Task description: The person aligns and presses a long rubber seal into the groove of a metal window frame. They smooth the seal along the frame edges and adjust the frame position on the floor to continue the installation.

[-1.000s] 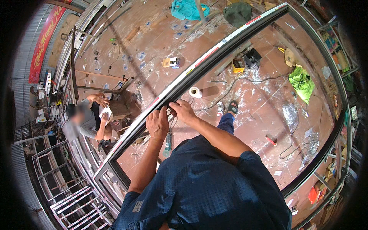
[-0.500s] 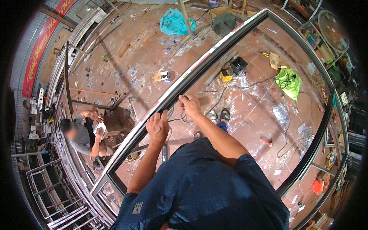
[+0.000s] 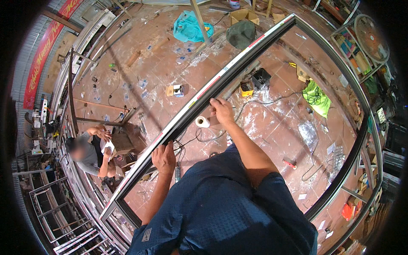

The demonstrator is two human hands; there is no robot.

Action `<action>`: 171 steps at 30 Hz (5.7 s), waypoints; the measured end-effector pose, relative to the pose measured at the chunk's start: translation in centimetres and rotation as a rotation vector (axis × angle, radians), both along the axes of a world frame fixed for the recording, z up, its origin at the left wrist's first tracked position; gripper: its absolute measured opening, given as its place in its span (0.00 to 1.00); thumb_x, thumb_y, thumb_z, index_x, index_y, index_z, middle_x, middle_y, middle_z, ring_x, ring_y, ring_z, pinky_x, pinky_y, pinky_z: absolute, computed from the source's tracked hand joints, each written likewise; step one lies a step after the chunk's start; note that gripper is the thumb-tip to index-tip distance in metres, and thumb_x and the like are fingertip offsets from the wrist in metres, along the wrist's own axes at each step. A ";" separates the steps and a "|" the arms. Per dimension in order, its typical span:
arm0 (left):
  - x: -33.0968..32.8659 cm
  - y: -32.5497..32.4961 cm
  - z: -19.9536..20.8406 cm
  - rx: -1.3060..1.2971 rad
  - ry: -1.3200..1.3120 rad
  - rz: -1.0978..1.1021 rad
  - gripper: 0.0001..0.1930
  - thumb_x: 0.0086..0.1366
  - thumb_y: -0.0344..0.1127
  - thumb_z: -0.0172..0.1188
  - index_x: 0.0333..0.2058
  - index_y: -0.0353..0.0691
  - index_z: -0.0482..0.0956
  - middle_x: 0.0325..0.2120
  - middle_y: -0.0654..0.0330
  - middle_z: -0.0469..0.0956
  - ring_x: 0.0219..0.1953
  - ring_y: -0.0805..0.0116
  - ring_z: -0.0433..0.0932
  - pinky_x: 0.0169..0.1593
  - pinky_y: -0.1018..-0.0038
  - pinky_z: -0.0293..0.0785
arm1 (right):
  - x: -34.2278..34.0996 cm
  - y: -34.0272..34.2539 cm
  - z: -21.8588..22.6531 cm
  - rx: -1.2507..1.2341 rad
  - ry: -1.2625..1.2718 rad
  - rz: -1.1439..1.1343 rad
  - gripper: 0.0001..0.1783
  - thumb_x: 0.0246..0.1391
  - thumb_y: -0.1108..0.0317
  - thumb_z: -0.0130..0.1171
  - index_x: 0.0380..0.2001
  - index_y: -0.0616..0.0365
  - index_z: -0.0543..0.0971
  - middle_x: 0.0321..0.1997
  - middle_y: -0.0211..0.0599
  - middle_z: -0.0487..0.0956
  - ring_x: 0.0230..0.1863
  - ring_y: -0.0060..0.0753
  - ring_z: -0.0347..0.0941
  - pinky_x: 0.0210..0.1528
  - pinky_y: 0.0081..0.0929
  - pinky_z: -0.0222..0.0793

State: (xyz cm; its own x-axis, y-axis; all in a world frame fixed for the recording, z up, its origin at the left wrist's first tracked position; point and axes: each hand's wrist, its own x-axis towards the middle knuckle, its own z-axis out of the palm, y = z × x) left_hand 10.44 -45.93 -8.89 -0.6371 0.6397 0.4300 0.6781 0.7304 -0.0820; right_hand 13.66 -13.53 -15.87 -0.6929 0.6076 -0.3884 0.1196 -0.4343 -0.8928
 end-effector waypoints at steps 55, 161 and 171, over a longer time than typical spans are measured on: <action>1.1 2.4 -0.7 0.070 -0.191 0.182 0.07 0.62 0.25 0.74 0.39 0.41 0.88 0.40 0.50 0.85 0.42 0.43 0.82 0.45 0.50 0.76 | -0.6 14.2 0.2 0.089 -0.014 0.118 0.15 0.71 0.61 0.61 0.34 0.62 0.83 0.25 0.31 0.80 0.28 0.23 0.74 0.35 0.27 0.68; 1.0 3.6 -0.1 0.070 -0.176 0.185 0.04 0.67 0.26 0.72 0.39 0.40 0.86 0.40 0.51 0.85 0.43 0.43 0.84 0.49 0.48 0.77 | -3.1 25.3 -1.2 0.168 0.134 -0.332 0.16 0.72 0.58 0.59 0.34 0.59 0.79 0.27 0.27 0.74 0.28 0.21 0.68 0.34 0.26 0.67; 1.4 2.4 -0.7 0.058 -0.192 0.209 0.05 0.65 0.25 0.73 0.39 0.41 0.88 0.40 0.51 0.86 0.44 0.43 0.84 0.48 0.50 0.77 | -4.1 27.8 -0.7 0.353 0.084 -0.415 0.18 0.71 0.57 0.56 0.39 0.64 0.83 0.30 0.29 0.78 0.30 0.24 0.71 0.34 0.31 0.67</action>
State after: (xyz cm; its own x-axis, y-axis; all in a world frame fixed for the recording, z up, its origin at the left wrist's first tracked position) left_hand 11.88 -43.57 -9.54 -0.8259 0.4639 0.3204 0.5114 0.8556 0.0794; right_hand 9.56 14.22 -16.56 -0.3875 0.9196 -0.0649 -0.0763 -0.1021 -0.9918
